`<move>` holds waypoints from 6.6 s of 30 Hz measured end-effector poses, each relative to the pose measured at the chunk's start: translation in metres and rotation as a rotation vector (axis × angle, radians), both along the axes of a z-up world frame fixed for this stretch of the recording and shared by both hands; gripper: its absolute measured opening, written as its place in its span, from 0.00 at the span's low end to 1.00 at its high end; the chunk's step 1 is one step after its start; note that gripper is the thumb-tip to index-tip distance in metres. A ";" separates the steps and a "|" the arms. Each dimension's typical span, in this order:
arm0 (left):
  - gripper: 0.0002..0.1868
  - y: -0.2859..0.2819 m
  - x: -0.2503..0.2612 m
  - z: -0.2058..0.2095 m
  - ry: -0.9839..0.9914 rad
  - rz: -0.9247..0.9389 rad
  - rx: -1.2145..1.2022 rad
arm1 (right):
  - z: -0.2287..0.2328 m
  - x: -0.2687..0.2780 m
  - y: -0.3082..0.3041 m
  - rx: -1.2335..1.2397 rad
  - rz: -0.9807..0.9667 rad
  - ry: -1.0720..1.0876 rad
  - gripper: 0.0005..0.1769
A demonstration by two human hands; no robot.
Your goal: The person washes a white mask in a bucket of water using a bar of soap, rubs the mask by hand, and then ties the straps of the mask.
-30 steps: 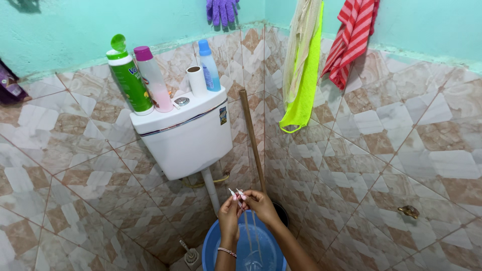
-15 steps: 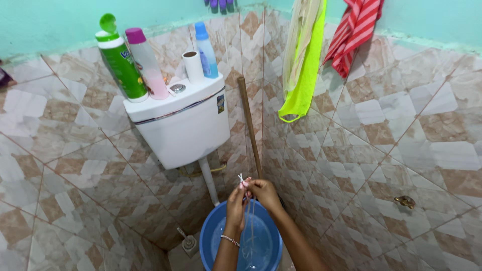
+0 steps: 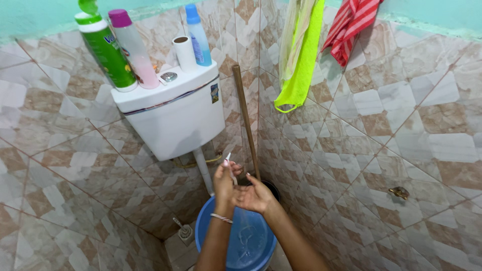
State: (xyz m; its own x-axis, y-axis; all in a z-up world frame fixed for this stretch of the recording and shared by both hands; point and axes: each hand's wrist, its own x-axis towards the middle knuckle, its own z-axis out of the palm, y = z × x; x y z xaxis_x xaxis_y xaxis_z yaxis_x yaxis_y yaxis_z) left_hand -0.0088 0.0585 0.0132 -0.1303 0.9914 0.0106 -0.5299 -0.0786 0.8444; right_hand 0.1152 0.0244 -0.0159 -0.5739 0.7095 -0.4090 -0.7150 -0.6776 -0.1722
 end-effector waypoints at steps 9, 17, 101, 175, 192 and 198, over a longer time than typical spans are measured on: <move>0.11 -0.084 -0.125 0.123 -0.122 0.046 0.159 | -0.100 0.020 0.061 -0.518 -0.279 0.406 0.25; 0.07 -0.142 -0.288 0.179 -0.252 0.240 0.440 | -0.145 0.019 0.055 -0.626 -0.194 0.205 0.14; 0.22 -0.040 -0.013 -0.153 0.409 -0.108 -0.168 | -0.052 -0.022 -0.006 0.657 -0.266 -0.747 0.22; 0.25 -0.072 0.032 -0.180 1.393 0.423 -0.170 | -0.150 -0.018 -0.010 0.338 0.136 -0.063 0.25; 0.16 -0.041 -0.045 -0.185 0.881 -0.050 -0.187 | -0.100 -0.006 -0.010 0.942 0.287 -1.235 0.27; 0.13 -0.029 -0.017 -0.215 -0.057 0.012 -0.228 | -0.064 -0.044 -0.029 1.232 -0.062 -1.933 0.32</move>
State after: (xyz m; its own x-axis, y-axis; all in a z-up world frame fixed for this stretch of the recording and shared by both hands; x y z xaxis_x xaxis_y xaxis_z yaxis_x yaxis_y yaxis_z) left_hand -0.0262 0.0293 -0.2018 -0.1360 0.9657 -0.2211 -0.5773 0.1042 0.8099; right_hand 0.0716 -0.0045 -0.0804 -0.1463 0.9613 0.2335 0.7391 0.2631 -0.6201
